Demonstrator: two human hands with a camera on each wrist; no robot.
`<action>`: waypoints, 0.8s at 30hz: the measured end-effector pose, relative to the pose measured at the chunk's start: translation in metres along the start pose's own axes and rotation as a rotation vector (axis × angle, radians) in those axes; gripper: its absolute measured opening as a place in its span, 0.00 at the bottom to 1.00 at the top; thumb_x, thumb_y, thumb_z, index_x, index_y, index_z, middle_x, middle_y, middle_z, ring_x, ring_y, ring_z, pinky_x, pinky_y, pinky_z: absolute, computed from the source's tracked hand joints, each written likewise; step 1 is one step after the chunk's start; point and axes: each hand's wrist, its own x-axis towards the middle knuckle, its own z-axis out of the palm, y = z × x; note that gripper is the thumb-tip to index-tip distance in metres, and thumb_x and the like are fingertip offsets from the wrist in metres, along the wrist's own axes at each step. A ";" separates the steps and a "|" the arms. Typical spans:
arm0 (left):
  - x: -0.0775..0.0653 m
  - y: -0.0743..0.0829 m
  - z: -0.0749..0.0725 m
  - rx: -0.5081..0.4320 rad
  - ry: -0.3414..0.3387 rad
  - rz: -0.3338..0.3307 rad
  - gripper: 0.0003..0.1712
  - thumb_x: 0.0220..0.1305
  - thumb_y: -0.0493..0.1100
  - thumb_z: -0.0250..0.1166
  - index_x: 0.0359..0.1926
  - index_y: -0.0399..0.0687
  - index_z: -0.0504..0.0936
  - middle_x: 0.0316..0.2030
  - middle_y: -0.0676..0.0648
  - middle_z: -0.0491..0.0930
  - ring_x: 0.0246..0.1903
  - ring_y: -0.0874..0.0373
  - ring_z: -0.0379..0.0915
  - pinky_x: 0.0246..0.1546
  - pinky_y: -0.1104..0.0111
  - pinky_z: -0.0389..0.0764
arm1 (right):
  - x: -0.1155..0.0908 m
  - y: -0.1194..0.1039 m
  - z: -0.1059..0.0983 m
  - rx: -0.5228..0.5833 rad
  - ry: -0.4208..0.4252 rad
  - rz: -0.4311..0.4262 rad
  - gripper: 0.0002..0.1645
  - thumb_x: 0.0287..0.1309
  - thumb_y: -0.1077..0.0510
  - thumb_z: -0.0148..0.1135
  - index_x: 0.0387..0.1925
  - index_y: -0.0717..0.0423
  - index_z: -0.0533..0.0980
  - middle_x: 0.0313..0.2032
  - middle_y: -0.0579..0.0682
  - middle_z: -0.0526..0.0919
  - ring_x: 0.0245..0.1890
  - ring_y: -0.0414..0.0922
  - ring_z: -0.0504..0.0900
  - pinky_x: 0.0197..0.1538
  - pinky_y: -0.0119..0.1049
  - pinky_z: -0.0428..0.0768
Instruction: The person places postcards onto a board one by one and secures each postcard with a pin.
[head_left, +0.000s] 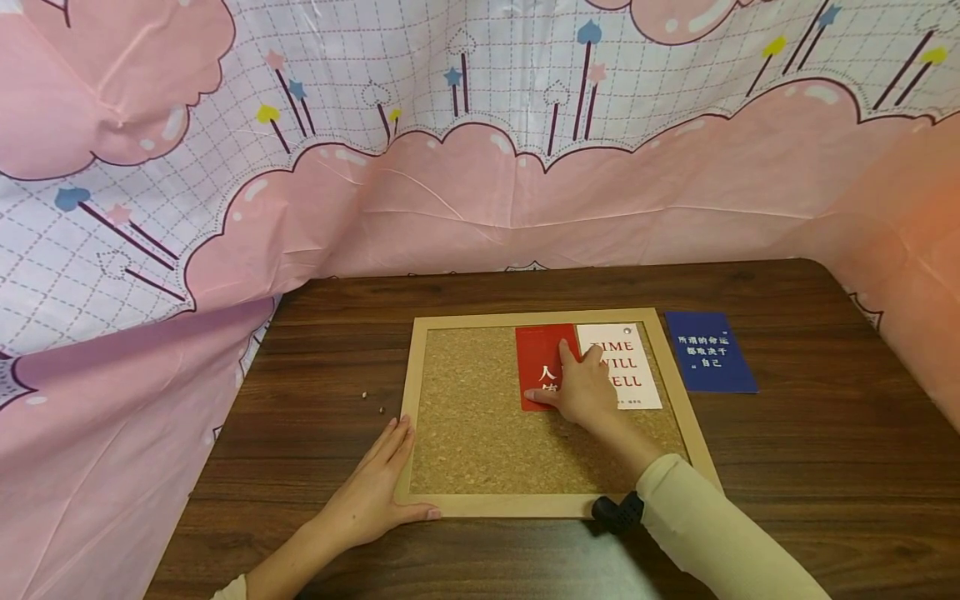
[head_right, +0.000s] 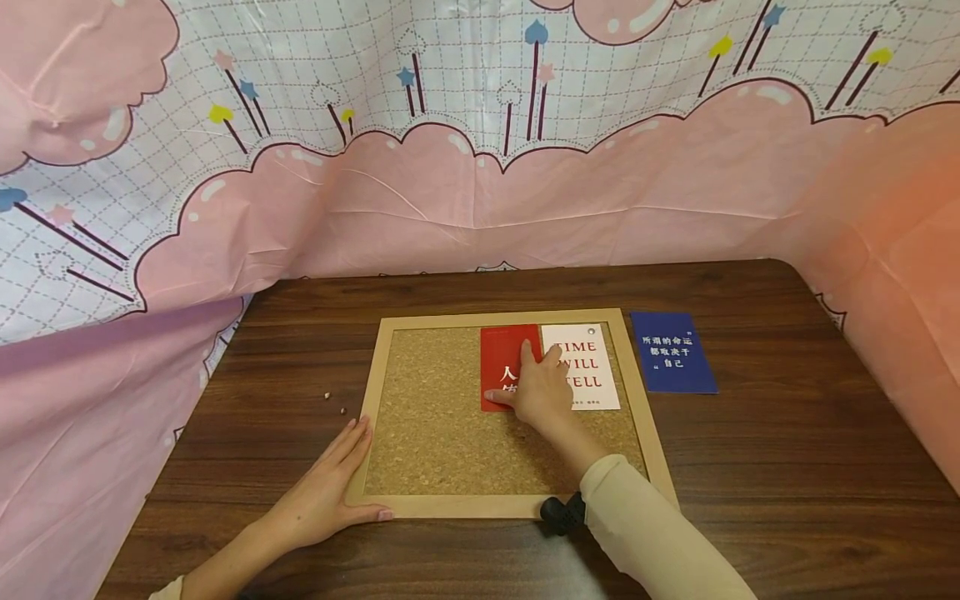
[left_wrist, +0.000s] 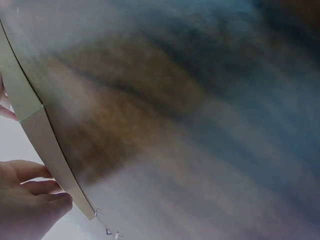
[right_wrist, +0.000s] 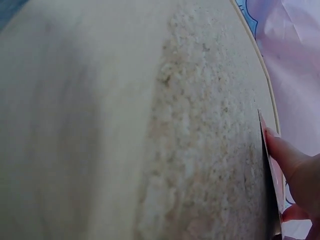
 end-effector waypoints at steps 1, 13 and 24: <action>0.000 0.000 0.000 -0.001 0.000 0.000 0.68 0.45 0.73 0.68 0.74 0.36 0.51 0.76 0.40 0.42 0.76 0.43 0.36 0.69 0.45 0.59 | 0.000 0.000 0.000 -0.009 0.004 0.005 0.66 0.42 0.29 0.71 0.75 0.52 0.52 0.51 0.68 0.62 0.40 0.57 0.69 0.24 0.38 0.69; -0.001 0.000 -0.001 0.003 0.004 0.007 0.68 0.45 0.73 0.68 0.74 0.37 0.50 0.76 0.40 0.42 0.76 0.42 0.36 0.68 0.44 0.60 | 0.000 0.003 0.003 -0.036 0.035 -0.009 0.64 0.41 0.29 0.72 0.73 0.55 0.57 0.51 0.66 0.61 0.46 0.60 0.68 0.29 0.45 0.76; -0.001 0.000 -0.001 0.005 -0.003 0.014 0.67 0.46 0.73 0.68 0.74 0.37 0.50 0.76 0.40 0.41 0.76 0.42 0.36 0.68 0.43 0.60 | 0.002 0.005 0.003 -0.043 0.028 -0.021 0.65 0.41 0.27 0.70 0.73 0.54 0.57 0.51 0.66 0.62 0.46 0.60 0.69 0.28 0.45 0.75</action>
